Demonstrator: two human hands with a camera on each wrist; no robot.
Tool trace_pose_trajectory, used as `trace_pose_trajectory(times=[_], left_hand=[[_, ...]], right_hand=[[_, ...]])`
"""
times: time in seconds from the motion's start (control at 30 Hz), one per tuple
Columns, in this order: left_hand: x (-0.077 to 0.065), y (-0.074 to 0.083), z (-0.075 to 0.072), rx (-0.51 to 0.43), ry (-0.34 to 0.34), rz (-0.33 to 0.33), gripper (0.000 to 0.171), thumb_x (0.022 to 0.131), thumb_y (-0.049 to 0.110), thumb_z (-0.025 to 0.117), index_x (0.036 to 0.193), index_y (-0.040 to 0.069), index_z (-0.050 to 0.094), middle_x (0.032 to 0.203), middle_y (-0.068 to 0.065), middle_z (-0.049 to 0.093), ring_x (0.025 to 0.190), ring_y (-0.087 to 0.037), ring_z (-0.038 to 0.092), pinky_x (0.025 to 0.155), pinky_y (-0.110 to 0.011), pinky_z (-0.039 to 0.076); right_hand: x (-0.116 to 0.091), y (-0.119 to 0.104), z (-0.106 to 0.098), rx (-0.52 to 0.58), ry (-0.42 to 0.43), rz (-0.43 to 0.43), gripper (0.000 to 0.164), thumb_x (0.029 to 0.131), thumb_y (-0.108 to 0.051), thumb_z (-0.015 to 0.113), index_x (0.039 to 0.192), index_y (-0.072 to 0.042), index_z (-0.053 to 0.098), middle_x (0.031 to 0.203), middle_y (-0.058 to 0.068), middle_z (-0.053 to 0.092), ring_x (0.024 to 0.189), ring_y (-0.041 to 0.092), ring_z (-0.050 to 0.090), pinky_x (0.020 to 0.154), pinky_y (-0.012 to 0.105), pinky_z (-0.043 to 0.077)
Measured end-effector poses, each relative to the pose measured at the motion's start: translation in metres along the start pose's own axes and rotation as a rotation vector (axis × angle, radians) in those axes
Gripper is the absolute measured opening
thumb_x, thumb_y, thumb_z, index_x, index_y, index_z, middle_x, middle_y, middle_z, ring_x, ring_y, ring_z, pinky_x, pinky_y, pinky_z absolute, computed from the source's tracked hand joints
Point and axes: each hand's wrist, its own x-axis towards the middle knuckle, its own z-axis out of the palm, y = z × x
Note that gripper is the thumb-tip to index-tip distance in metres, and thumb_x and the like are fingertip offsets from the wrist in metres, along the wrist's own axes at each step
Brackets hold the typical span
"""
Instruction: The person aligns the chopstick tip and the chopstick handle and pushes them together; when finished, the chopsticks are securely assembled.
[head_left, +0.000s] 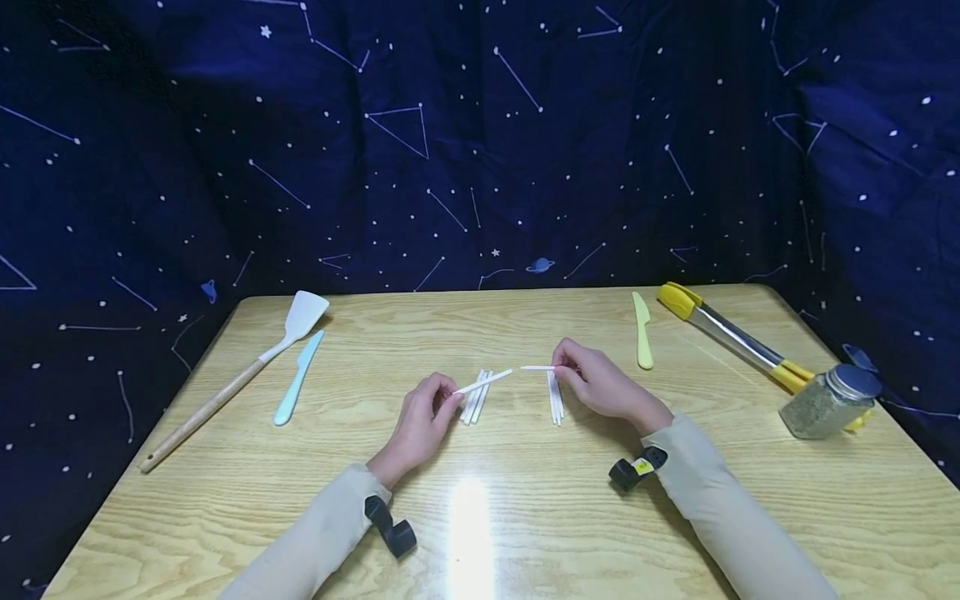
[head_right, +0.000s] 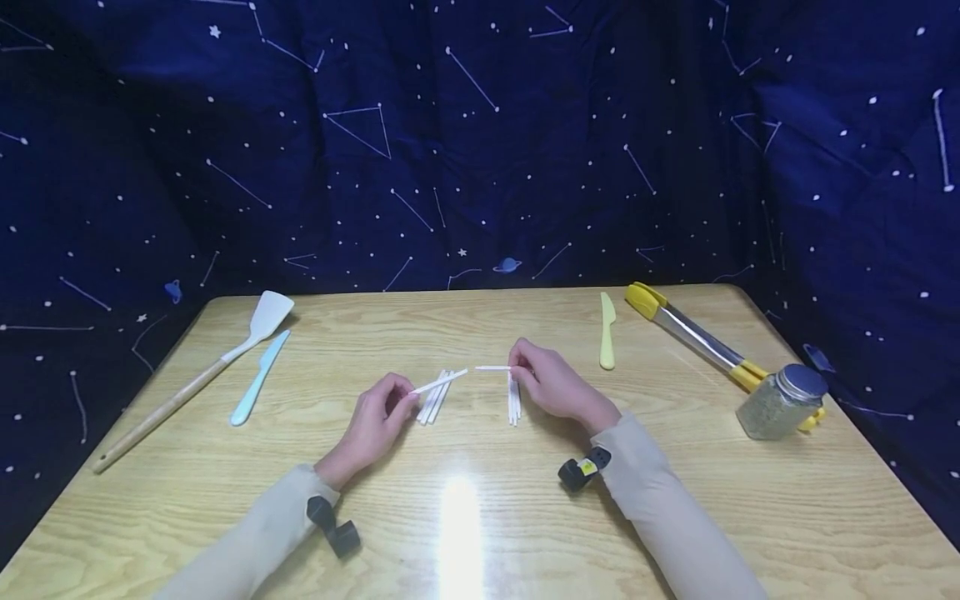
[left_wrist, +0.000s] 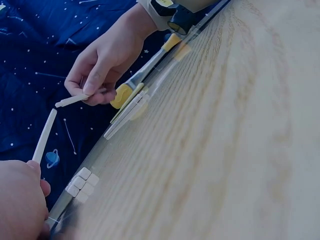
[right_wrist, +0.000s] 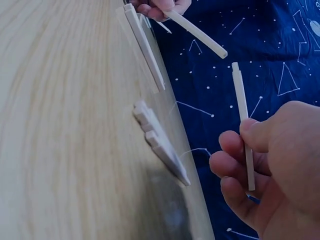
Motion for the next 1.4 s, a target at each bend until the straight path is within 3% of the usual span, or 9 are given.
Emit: trace_pose_trajectory(times=[0.2, 0.37, 1.17, 1.4], left_hand=[[0.001, 0.001, -0.001, -0.002, -0.019, 0.028, 0.008, 0.095, 0.01, 0.059, 0.094, 0.002, 0.057, 0.077, -0.003, 0.053, 0.065, -0.009, 0.043, 0.056, -0.019, 0.037], [0.001, 0.0, -0.001, -0.005, -0.036, 0.04, 0.009, 0.096, 0.01, 0.057, 0.095, 0.001, 0.056, 0.076, -0.003, 0.05, 0.065, -0.011, 0.042, 0.056, -0.018, 0.036], [-0.001, 0.0, -0.002, -0.031, -0.033, 0.056, 0.01, 0.096, 0.011, 0.056, 0.094, 0.001, 0.056, 0.073, 0.001, 0.046, 0.063, -0.006, 0.039, 0.054, -0.017, 0.034], [-0.003, 0.006, 0.0, -0.055, -0.037, 0.031, 0.007, 0.095, 0.008, 0.058, 0.093, 0.003, 0.055, 0.071, 0.001, 0.045, 0.062, -0.006, 0.038, 0.054, -0.016, 0.032]], right_hand=[[0.0, -0.003, -0.002, -0.035, 0.015, -0.054, 0.001, 0.097, -0.005, 0.054, 0.095, -0.004, 0.053, 0.08, 0.005, 0.056, 0.072, 0.013, 0.047, 0.065, 0.025, 0.041], [0.0, -0.008, -0.003, -0.053, 0.063, -0.105, 0.006, 0.093, 0.001, 0.057, 0.093, -0.004, 0.058, 0.082, 0.005, 0.061, 0.072, 0.012, 0.05, 0.065, 0.026, 0.044], [0.0, -0.018, -0.006, -0.05, 0.051, -0.131, 0.007, 0.091, 0.003, 0.06, 0.091, -0.003, 0.062, 0.085, 0.009, 0.064, 0.073, 0.011, 0.051, 0.066, 0.026, 0.046], [-0.001, -0.022, -0.005, -0.036, 0.025, -0.115, 0.006, 0.092, 0.001, 0.058, 0.091, -0.004, 0.062, 0.085, 0.009, 0.064, 0.07, 0.01, 0.05, 0.063, 0.024, 0.045]])
